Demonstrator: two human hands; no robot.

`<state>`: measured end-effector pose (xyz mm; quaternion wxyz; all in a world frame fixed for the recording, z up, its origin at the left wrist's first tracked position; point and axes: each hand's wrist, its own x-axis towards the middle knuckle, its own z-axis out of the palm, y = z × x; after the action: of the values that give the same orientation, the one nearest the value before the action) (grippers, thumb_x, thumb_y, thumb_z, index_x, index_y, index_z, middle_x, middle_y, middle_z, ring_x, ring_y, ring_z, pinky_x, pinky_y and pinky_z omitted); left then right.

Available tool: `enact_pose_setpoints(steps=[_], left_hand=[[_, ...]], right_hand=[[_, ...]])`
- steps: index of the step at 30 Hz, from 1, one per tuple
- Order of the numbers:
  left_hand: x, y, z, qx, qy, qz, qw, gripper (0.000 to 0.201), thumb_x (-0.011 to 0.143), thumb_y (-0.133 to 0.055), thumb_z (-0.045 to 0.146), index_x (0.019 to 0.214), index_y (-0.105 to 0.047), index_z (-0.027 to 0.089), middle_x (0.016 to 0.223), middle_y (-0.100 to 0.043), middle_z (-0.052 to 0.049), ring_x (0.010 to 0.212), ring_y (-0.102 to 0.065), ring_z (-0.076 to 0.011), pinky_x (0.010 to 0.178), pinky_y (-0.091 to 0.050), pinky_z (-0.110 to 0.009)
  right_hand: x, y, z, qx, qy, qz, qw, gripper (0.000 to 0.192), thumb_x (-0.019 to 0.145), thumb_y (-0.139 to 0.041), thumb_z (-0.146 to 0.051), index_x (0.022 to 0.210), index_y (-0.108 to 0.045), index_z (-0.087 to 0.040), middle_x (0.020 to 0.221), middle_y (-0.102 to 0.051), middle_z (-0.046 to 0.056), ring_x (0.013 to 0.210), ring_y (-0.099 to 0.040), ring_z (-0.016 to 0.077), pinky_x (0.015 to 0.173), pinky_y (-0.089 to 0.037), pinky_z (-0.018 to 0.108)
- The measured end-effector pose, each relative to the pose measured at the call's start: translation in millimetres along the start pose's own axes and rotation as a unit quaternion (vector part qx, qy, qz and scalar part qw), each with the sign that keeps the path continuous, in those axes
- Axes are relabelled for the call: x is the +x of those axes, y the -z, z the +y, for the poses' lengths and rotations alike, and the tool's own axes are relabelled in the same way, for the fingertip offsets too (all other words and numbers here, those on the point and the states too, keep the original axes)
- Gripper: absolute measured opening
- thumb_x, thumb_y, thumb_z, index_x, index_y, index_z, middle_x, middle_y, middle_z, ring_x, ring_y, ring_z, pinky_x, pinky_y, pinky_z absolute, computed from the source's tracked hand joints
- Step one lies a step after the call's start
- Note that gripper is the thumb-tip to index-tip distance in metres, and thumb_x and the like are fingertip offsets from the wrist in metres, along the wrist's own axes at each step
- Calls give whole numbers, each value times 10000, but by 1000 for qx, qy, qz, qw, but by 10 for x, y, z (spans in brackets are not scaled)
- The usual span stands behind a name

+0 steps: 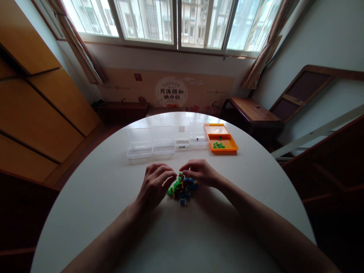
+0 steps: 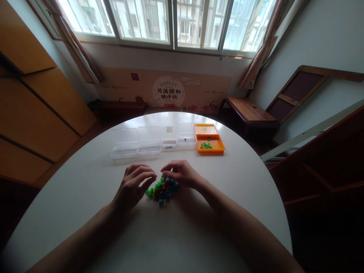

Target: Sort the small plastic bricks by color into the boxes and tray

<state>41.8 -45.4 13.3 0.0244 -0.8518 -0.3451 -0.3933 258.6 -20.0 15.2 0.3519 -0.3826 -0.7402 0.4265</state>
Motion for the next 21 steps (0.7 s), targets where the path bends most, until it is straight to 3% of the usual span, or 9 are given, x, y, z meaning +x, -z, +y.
enact_pose_setpoints(steps=[8,21], left_hand=[[22,38,37,0,-21,47,999,86,834,-663,174,889,-625,228,850,-676,-5,909,-578,-179,834,-431,-341],[41,28,36,15,-29,47,998,75,831,-661,168,815,-615,224,798,-678,12,873,-594,-169,810,-423,-330]], right_hand=[[-24,-133,-109,130,-20,-62,989,214,790,-652,-308,879,-736,-132,735,-667,26,647,-564,119,619,-434,237],[-20,-157,-83,109,-23,-26,993,194,766,-662,-297,862,-741,-149,745,-680,32,660,-574,128,615,-453,244]])
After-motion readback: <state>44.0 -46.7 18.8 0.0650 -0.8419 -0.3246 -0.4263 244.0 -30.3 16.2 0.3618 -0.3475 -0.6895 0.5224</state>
